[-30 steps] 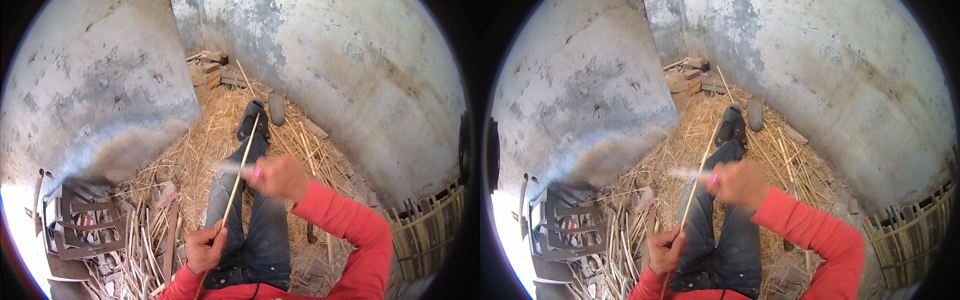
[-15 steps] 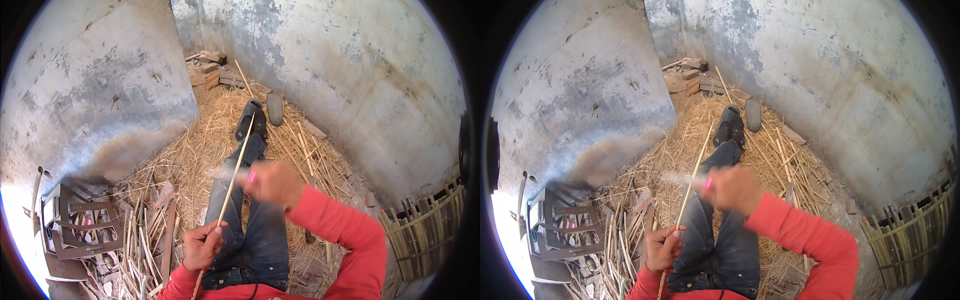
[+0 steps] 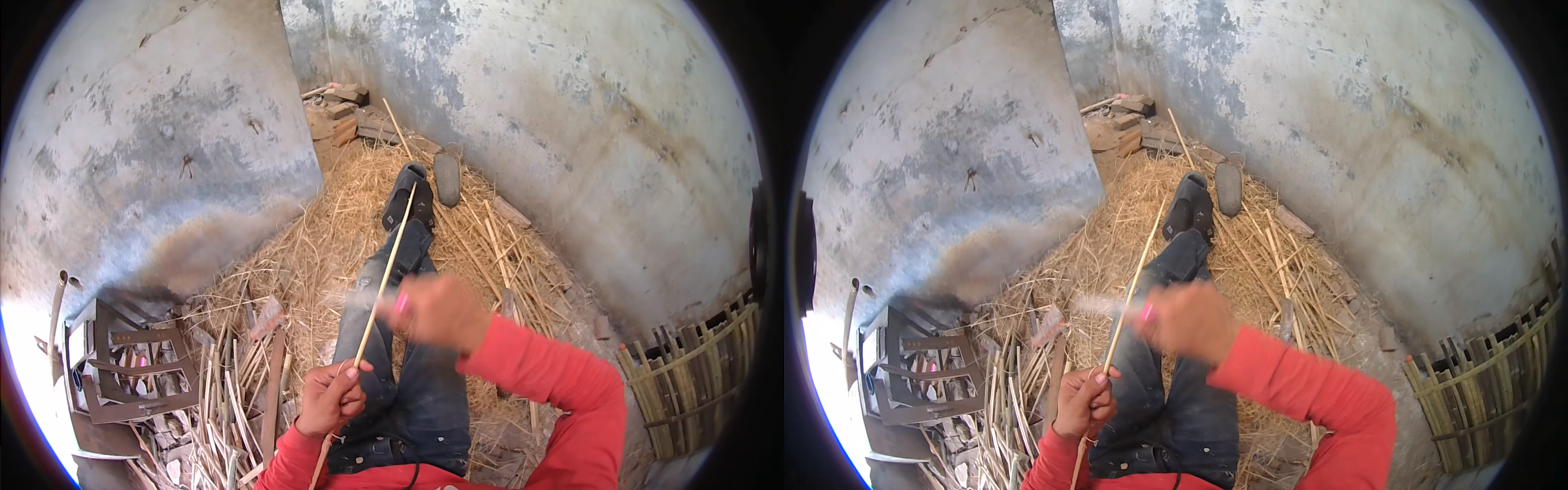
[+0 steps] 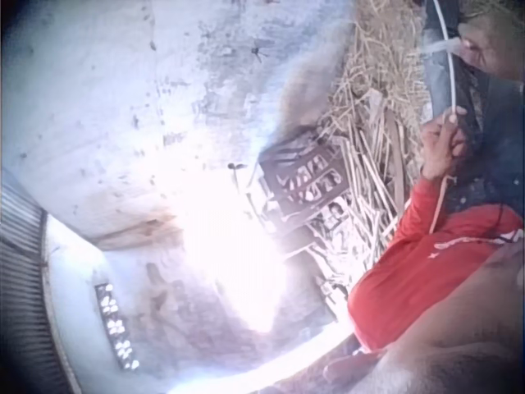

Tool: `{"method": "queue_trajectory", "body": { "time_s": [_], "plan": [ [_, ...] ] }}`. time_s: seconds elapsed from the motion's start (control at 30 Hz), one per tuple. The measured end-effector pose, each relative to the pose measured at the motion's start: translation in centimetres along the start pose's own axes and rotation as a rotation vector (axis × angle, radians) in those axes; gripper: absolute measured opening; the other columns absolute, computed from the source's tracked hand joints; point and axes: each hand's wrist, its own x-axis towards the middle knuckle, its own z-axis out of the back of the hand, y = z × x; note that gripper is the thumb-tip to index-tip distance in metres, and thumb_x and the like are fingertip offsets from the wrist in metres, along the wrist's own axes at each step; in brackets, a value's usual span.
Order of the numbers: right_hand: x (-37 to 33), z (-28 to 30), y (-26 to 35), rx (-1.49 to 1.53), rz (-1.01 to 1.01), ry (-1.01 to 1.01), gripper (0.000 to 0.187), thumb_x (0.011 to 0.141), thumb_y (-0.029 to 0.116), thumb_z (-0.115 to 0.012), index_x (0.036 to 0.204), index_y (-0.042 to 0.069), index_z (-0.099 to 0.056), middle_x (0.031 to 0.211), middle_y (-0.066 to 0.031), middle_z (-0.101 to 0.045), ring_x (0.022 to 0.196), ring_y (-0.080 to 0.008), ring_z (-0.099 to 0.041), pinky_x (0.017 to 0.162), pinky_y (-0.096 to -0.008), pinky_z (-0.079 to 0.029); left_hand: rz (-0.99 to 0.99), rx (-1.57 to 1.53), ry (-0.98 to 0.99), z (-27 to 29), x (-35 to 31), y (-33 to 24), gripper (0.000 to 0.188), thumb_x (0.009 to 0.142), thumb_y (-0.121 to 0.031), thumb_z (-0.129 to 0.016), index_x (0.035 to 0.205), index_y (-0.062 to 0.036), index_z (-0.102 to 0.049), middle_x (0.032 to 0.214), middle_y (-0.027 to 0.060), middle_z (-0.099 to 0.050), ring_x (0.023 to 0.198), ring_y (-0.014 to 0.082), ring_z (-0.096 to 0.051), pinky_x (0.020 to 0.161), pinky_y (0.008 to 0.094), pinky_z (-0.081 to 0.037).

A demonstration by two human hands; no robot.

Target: The person strips thin layers from bamboo sticks using a small knife.

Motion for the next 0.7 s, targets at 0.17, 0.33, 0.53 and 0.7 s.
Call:
{"method": "queue_trajectory", "body": {
  "time_s": [0.17,0.33,0.53,0.7],
  "plan": [
    [0.0,1.0,0.4,-0.072,-0.011,0.089,0.047,0.099,0.054,-0.053,0.077,0.013,-0.062,0.065,-0.0124,-0.061,0.055,-0.033,-0.063,0.049,-0.0461,-0.05,0.069,-0.074,0.019,0.1,0.0,0.0,0.024,0.107,-0.017,-0.052,0.111,0.0047,-0.061,0.059,-0.0052,-0.031,0.042,0.004,-0.023,0.04,0.0248,-0.019],
    [1.2,0.9,-4.2,-0.159,-0.269,-0.084,0.06,0.1,0.059,-0.052,0.069,0.008,-0.059,0.053,-0.0131,-0.057,0.045,-0.0324,-0.06,0.043,-0.0452,-0.047,0.057,-0.067,0.023,-0.1,0.5,-0.8,0.025,0.107,-0.018,-0.051,0.111,0.0041,-0.061,0.059,-0.0054,-0.029,0.042,0.0036,-0.022,0.04,0.0244,-0.017],
    [0.0,-0.6,0.1,-0.078,0.053,-0.025,0.058,0.1,0.055,-0.054,0.066,0.009,-0.059,0.052,-0.0137,-0.057,0.043,-0.0332,-0.059,0.041,-0.0444,-0.046,0.083,-0.102,0.049,0.5,0.6,-1.1,0.028,0.109,-0.018,-0.048,0.115,0.0073,-0.06,0.06,-0.0049,-0.03,0.045,0.004,-0.025,0.041,0.024,-0.02],
    [0.9,1.1,-0.4,-0.119,0.018,0.017,0.059,0.101,0.055,-0.051,0.067,0.008,-0.061,0.049,-0.0119,-0.056,0.043,-0.0345,-0.06,0.041,-0.0461,-0.048,0.051,0.037,0.022,-0.2,0.4,-0.3,0.026,0.108,-0.016,-0.05,0.115,0.0067,-0.061,0.059,-0.0055,-0.03,0.044,0.004,-0.023,0.042,0.025,-0.019]
  ]
}}
